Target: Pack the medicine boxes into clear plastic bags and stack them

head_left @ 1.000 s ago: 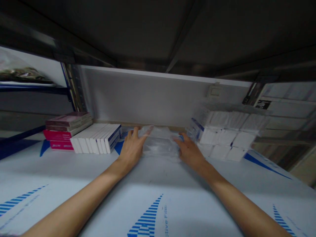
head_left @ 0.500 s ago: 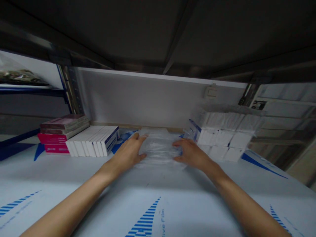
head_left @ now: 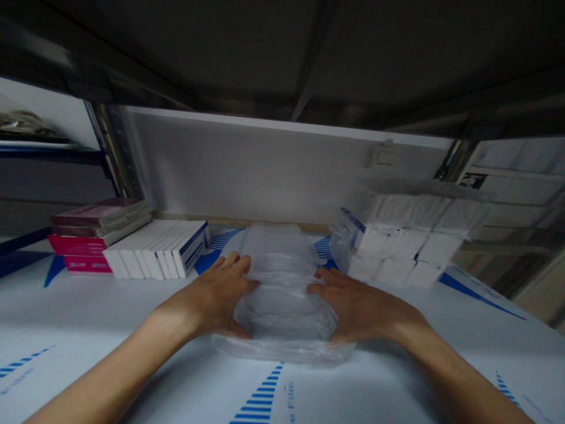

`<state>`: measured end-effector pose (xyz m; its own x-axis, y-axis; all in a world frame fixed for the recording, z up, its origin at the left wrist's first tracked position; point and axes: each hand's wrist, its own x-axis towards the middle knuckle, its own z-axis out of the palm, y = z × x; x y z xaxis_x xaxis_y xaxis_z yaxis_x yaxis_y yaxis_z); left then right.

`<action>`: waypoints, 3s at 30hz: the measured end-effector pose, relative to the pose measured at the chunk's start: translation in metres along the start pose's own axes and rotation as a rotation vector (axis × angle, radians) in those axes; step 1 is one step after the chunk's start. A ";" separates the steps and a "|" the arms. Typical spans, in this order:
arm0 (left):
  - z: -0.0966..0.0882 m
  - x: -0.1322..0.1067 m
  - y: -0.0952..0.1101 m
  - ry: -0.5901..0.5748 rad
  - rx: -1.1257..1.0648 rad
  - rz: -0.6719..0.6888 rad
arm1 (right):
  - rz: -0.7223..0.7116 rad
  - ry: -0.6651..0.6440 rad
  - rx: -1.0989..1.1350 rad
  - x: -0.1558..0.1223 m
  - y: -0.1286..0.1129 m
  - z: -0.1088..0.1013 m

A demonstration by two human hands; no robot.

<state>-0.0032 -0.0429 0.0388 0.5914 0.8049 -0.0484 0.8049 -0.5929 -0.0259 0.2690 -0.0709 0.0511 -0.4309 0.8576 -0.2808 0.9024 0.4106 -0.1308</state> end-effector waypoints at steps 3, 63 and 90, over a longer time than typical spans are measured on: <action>-0.010 -0.003 -0.002 0.100 -0.065 0.126 | -0.063 0.112 0.048 -0.003 0.006 -0.008; -0.020 0.003 -0.026 1.060 0.052 0.556 | -0.461 1.268 -0.099 0.018 0.051 -0.019; -0.047 -0.017 -0.021 0.468 -1.035 0.340 | -0.384 0.562 0.808 -0.013 0.011 -0.028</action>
<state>-0.0281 -0.0426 0.0868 0.5701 0.6673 0.4792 0.1328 -0.6505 0.7478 0.2851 -0.0691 0.0801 -0.4413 0.8187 0.3674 0.3501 0.5341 -0.7696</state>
